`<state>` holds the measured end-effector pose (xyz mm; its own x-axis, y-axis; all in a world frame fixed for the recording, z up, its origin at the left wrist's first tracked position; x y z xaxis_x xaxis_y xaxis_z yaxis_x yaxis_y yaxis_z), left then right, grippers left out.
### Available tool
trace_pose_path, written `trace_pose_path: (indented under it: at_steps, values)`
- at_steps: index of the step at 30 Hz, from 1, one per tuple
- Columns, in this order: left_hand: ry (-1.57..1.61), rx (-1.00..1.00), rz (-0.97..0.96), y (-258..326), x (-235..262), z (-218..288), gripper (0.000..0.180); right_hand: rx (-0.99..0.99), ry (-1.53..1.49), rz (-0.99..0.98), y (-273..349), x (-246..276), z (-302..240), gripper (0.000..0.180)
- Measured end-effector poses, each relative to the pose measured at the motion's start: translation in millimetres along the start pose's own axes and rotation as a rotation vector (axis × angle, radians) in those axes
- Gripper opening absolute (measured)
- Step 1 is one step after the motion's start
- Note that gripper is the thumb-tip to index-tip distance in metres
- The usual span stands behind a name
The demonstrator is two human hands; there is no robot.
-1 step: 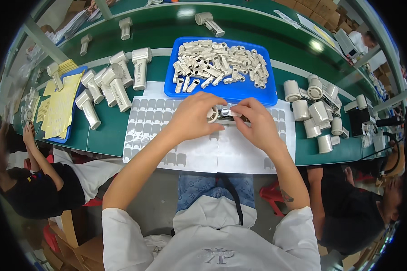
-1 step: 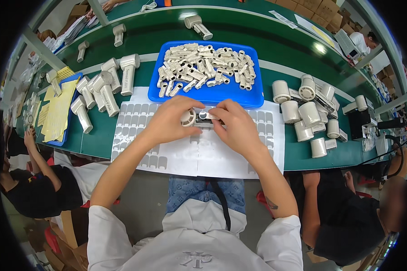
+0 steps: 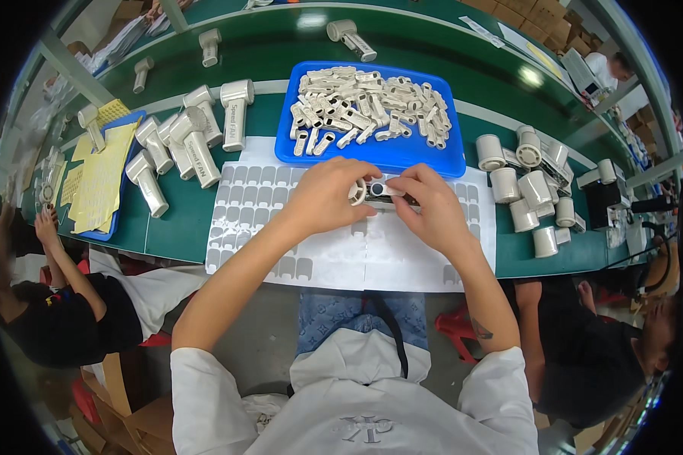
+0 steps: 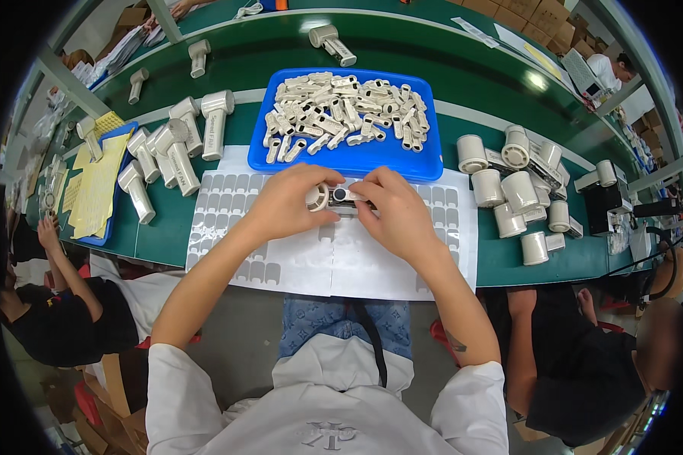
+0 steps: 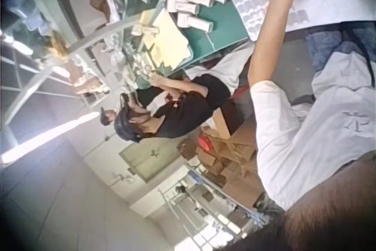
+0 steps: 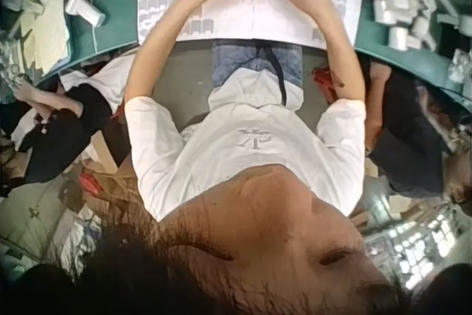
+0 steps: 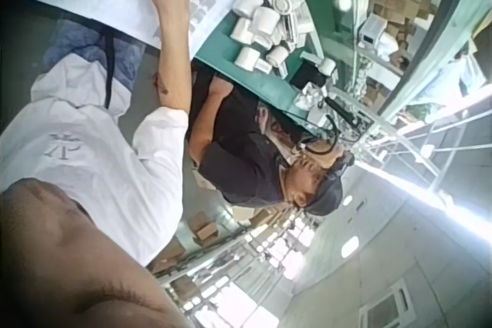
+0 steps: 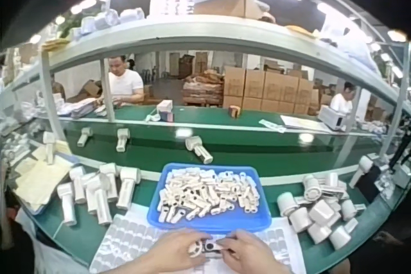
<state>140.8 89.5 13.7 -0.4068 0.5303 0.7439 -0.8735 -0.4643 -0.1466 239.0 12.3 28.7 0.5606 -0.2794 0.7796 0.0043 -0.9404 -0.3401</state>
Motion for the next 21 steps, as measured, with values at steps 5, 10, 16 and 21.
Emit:
trace_pose_path:
  at_steps: [5,10,16,21]
  values:
    - [-0.003,-0.069,0.076,2.9,-4.2,-5.2,0.039,0.001,-0.01,-0.046,-3.8,-2.3,-5.8,0.021]
    - [0.001,-0.115,0.107,5.2,-6.0,-2.8,0.036,0.0,0.048,-0.014,2.9,-3.9,-9.6,0.019]
    - [-0.019,-0.121,0.043,3.0,-6.7,-2.3,0.034,0.033,0.348,-0.078,-2.7,-16.3,-21.8,0.017]
    - [-0.192,-0.319,0.288,29.2,-4.8,24.6,0.031,-0.046,-0.176,-0.166,4.1,-8.7,8.9,0.026]
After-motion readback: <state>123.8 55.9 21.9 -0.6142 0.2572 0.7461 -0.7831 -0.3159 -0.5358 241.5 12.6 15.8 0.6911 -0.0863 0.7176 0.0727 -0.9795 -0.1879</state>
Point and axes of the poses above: each hand's wrist, its own y-axis away from the middle knuckle, its own x-axis out of the back of the hand, z = x × y, the point moved 10 cm from there along -y, towards the middle knuckle, and after that the axes turned 4 degrees about -z, right-handed, at the moved point
